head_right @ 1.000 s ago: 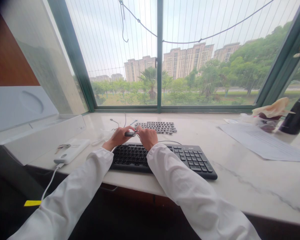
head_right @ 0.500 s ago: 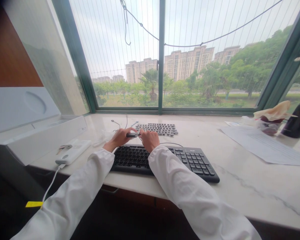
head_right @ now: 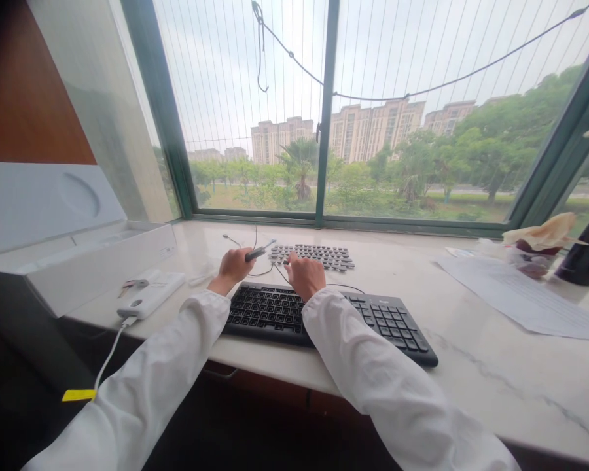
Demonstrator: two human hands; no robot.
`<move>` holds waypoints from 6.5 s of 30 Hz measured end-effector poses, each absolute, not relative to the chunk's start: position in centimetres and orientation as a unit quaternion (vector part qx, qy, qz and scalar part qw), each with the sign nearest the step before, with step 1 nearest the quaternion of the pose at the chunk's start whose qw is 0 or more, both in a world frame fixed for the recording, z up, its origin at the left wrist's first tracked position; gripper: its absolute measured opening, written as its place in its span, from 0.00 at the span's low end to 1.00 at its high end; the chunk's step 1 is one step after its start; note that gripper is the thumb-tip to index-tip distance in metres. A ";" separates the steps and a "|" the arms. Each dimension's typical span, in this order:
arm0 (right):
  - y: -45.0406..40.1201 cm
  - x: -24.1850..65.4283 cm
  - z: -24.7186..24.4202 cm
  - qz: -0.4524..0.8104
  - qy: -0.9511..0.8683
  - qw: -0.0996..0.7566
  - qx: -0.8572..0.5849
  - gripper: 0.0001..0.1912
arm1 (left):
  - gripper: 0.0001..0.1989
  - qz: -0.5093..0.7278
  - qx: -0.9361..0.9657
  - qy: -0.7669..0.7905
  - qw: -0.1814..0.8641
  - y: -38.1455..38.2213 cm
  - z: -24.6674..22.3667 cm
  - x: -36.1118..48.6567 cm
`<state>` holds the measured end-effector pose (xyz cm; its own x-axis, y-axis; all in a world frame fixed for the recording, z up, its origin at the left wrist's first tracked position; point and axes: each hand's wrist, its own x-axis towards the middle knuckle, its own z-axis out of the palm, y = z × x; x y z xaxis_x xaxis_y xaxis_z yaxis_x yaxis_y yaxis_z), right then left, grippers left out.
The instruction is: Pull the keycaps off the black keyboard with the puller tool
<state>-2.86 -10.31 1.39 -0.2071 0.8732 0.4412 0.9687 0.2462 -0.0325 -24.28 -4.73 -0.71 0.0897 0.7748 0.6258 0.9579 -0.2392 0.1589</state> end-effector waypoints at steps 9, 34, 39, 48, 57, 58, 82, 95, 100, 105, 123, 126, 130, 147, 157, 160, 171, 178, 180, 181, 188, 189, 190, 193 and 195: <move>-9.7 -1.5 2.4 -0.132 -0.769 0.195 -0.595 0.18 | 0.14 -0.326 -0.712 -0.609 0.128 -4.5 -1.2 -25.1; 12.7 -3.8 1.9 -0.076 -0.744 0.070 -0.660 0.13 | 0.14 -0.324 -0.710 -0.613 0.125 -3.1 -2.3 -24.9; 14.1 -3.9 0.8 -0.070 -0.742 0.070 -0.663 0.12 | 0.14 -0.324 -0.712 -0.611 0.123 -2.9 -2.4 -24.8; 15.1 -3.5 -0.7 -0.057 -0.747 0.074 -0.659 0.11 | 0.17 -0.324 -0.712 -0.611 0.118 -2.9 -2.3 -24.8; 15.8 -3.3 -0.9 -0.044 -0.748 0.075 -0.658 0.12 | 0.18 -0.297 -0.706 -0.633 0.111 -3.4 -2.0 -24.5; 15.8 -3.3 -0.8 -0.044 -0.747 0.076 -0.659 0.12 | 0.18 -0.299 -0.706 -0.633 0.110 -3.4 -2.0 -24.5; 15.3 -0.9 1.0 0.001 -0.783 0.019 -0.622 0.16 | 0.13 -0.314 -0.708 -0.621 0.120 -3.1 -2.2 -24.7; 10.1 -1.9 4.0 -0.074 -0.788 0.037 -0.610 0.17 | 0.14 -0.305 -0.706 -0.628 0.116 -3.5 -1.9 -24.6; 2.6 -3.5 5.0 -0.142 -0.834 0.067 -0.529 0.16 | 0.13 -0.315 -0.707 -0.623 0.115 -3.6 -1.9 -24.6; -6.0 -4.2 4.2 -0.139 -0.865 0.084 -0.474 0.20 | 0.13 -0.335 -0.701 -0.621 0.105 -3.8 -1.6 -24.7; -11.7 -5.1 1.0 -0.124 -0.837 0.141 -0.513 0.21 | 0.16 -0.700 -0.441 -0.242 -0.507 -4.9 1.6 -23.6; -11.9 -5.2 0.8 -0.118 -0.842 0.154 -0.504 0.22 | 0.14 -0.687 -0.381 -0.160 -0.598 -5.5 2.8 -24.1; -12.2 -5.6 0.7 -0.108 -0.849 0.168 -0.489 0.25 | 0.15 -0.669 -0.360 -0.159 -0.631 -6.5 3.2 -23.9; -11.9 -6.2 -0.5 -0.083 -0.856 0.149 -0.487 0.17 | 0.11 -0.598 -0.412 -0.200 -0.658 -5.7 1.1 -21.8; -11.7 -6.4 -0.7 -0.051 -0.858 0.164 -0.484 0.17 | 0.13 -0.577 -0.434 -0.292 -0.628 -6.3 0.7 -20.4; -11.7 -6.4 -0.7 -0.055 -0.857 0.167 -0.483 0.17 | 0.12 -0.591 -0.435 -0.332 -0.593 -6.2 0.4 -20.1; -11.8 -6.5 -0.7 -0.059 -0.858 0.157 -0.486 0.17 | 0.09 -0.674 -0.388 -0.410 -0.476 -6.0 -0.2 -19.1; -11.8 -6.5 -0.6 -0.060 -0.858 0.151 -0.487 0.18 | 0.10 -0.723 -0.347 -0.419 -0.425 -7.0 -0.1 -18.0; -11.8 -6.5 -0.6 -0.060 -0.859 0.146 -0.487 0.19 | 0.10 -0.729 -0.323 -0.431 -0.422 -7.2 0.1 -17.8; -11.8 -6.5 -0.6 -0.061 -0.859 0.144 -0.487 0.19 | 0.10 -0.729 -0.314 -0.437 -0.424 -7.3 0.2 -17.7; -12.0 -6.8 -0.5 -0.060 -0.862 0.134 -0.485 0.17 | 0.09 -0.687 -0.291 -0.470 -0.471 -7.0 0.4 -18.5; -12.0 -6.8 -0.4 -0.061 -0.863 0.134 -0.484 0.17 | 0.09 -0.684 -0.294 -0.468 -0.476 -6.9 0.3 -18.5; -12.0 -6.9 -0.4 -0.062 -0.863 0.136 -0.482 0.17 | 0.10 -0.683 -0.297 -0.464 -0.479 -6.9 0.2 -18.6; -12.1 -6.9 -0.5 -0.069 -0.862 0.145 -0.481 0.17 | 0.10 -0.688 -0.301 -0.452 -0.480 -6.8 0.0 -18.6; -12.1 -6.9 -0.6 -0.071 -0.862 0.147 -0.481 0.17 | 0.10 -0.692 -0.299 -0.451 -0.478 -6.8 0.0 -18.6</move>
<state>-6.91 -12.06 -0.56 -0.4947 0.8077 0.3208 0.8492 0.5278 -0.0193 -18.55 -6.83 0.00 -0.3649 0.9309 -0.0171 -0.3910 -0.1365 0.9102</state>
